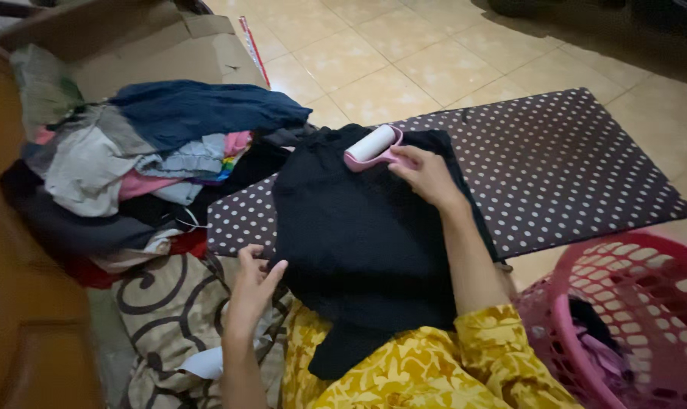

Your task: The person uses a pink lint roller to remove lint from several garments laid out on a polka-dotted mat. They roll the tool over a white shirt, a black shirt, and a pair of jeans, then peel off the used adhesive sheet to reveal a fresh surface.

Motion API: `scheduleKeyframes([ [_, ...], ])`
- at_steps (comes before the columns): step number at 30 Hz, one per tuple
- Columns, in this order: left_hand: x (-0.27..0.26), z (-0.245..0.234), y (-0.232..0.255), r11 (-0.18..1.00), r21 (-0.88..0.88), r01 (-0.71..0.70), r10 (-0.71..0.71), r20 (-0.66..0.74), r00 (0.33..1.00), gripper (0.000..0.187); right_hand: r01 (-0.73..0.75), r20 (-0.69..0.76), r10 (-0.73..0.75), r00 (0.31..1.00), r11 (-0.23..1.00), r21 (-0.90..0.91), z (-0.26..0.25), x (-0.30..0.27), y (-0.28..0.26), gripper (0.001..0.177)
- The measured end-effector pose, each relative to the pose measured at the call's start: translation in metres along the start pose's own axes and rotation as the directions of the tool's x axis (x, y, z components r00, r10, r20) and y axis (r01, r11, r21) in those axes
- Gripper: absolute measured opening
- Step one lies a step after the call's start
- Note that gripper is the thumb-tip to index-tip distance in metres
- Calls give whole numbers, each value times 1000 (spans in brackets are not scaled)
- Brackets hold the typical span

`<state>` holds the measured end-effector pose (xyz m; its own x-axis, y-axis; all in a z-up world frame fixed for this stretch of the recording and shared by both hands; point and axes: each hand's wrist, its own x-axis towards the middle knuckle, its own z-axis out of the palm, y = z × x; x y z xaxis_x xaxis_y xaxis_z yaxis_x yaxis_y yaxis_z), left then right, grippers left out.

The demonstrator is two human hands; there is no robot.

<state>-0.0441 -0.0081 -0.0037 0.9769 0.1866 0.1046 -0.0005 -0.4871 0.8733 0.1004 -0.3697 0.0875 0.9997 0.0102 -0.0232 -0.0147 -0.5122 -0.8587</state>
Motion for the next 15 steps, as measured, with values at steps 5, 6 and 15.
scheduleKeyframes([
  [5, -2, -9, 18, 996, -58, 61, -63, -21, 998, 45, 173, 47, -173, 984, 985, -4, -25, -27, 3, 46],
  [6, -3, -12, 22, 994, -52, 94, -94, -7, 996, 44, 180, 88, -174, 981, 982, -64, -46, -45, 7, 44],
  [15, 3, 4, 49, 938, 235, -255, 306, -213, 928, 16, -366, 134, 466, 875, 815, -450, -134, -157, -6, 50],
])
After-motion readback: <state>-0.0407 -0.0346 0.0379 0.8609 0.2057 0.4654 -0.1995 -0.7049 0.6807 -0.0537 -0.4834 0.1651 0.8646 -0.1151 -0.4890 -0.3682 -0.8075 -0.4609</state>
